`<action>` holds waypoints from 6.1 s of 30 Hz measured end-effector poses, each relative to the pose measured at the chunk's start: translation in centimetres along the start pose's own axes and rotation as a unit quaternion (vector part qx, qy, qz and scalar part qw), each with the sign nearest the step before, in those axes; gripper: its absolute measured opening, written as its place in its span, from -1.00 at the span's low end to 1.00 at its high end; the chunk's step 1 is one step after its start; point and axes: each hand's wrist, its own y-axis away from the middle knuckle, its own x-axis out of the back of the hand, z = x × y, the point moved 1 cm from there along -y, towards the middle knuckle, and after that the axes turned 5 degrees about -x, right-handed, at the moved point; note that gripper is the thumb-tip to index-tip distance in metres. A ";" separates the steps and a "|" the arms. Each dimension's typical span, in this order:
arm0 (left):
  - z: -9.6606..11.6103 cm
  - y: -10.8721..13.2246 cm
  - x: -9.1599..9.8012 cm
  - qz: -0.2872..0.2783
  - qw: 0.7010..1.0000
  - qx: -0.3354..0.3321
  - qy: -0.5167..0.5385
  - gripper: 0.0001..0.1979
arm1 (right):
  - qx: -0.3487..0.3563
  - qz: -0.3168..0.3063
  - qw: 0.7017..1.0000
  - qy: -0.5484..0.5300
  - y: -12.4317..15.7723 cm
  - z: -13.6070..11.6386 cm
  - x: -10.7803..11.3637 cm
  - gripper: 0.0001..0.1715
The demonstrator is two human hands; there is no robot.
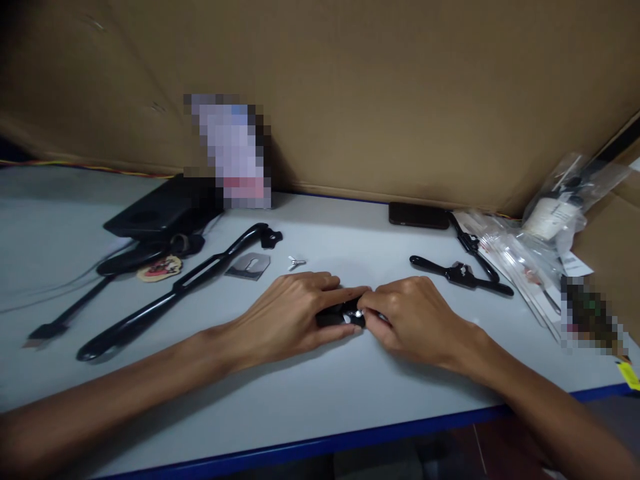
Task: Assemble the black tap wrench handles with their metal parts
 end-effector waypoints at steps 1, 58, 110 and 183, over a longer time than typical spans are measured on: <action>0.0 0.0 0.0 -0.001 1.000 0.000 0.000 -0.51 | -0.005 -0.002 1.000 0.006 0.0 0.0 0.1 -0.74; -0.3 0.0 -0.1 -0.003 1.000 -0.019 -0.008 -0.59 | 0.023 -0.060 0.998 -0.022 -0.6 1.2 0.6 -0.82; -8.0 -0.5 2.7 0.156 0.955 0.213 -0.137 -0.63 | -0.103 0.147 0.958 0.223 -1.0 4.3 -1.8 -0.72; -7.4 -0.4 1.8 0.106 0.984 0.101 -0.105 -0.59 | -0.433 0.147 0.863 0.217 0.8 12.2 7.1 -0.64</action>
